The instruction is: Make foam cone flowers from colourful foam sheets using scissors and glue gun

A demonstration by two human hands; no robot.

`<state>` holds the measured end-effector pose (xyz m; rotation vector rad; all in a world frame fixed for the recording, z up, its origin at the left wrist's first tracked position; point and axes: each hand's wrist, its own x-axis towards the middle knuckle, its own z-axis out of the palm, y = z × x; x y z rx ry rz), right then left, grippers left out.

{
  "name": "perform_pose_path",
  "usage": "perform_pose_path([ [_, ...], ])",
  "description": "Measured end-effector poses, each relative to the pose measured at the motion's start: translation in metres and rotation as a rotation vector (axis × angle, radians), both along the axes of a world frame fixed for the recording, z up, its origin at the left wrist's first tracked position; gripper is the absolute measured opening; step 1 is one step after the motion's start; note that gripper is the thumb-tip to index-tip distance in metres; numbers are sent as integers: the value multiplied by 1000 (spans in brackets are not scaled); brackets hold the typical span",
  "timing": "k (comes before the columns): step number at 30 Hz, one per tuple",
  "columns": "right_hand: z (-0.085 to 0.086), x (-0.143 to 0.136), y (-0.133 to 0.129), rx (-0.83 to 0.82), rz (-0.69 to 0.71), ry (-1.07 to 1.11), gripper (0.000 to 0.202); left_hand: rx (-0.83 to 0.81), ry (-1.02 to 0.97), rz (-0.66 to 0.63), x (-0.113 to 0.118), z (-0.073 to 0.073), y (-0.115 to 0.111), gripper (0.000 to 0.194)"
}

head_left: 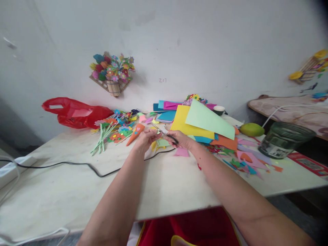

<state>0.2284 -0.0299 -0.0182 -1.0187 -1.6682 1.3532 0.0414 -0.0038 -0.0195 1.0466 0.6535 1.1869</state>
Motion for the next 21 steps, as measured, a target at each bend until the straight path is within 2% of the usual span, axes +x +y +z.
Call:
perform_pose_path([
  [5, 3, 0, -2, -8, -3, -6, 34, -24, 10, -6, -1, 1, 0, 15],
  [11, 9, -1, -7, -2, -12, -18, 33, -51, 43, -72, -4, 0, -1, 15],
  [21, 8, 0, -6, -3, -24, -24, 32, -20, 1, -8, -3, 1, 1, 16],
])
